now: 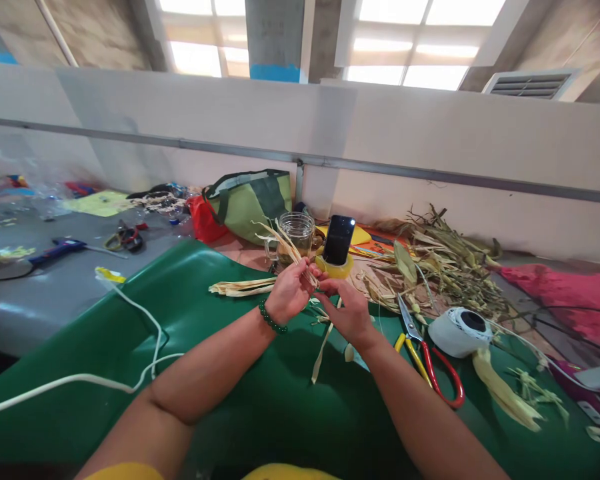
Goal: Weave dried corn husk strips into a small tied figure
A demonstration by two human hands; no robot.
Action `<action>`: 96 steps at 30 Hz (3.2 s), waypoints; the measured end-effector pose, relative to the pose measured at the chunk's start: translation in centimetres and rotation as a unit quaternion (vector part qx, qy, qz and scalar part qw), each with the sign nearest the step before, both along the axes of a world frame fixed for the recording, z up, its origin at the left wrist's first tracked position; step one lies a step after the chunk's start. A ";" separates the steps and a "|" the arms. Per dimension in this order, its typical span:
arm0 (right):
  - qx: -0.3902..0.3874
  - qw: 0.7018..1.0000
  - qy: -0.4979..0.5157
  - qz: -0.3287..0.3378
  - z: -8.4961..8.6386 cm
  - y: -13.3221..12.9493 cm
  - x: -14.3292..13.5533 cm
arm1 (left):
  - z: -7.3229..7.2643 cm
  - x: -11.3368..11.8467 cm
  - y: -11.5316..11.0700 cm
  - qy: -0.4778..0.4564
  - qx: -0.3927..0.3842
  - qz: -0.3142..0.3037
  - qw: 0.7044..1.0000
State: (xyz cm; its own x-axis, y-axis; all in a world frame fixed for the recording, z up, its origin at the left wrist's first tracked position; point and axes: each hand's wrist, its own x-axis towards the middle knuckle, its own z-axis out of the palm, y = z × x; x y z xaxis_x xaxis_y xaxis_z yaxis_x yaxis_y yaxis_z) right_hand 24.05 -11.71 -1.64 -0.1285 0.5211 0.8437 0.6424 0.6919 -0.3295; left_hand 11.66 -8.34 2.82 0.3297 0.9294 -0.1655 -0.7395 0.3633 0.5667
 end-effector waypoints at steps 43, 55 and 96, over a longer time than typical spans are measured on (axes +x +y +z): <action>0.014 0.999 -0.030 0.002 0.3 0.0 0.4 | -0.6 0.5 -0.6 0.012 0.035 -0.016 0.999; -0.137 0.983 0.116 -0.032 1.5 -0.1 1.7 | -1.0 0.6 -0.7 0.150 0.152 -0.070 0.974; -0.474 0.838 0.215 0.164 1.3 0.4 4.1 | -4.6 -0.2 2.7 0.114 0.262 -0.507 0.813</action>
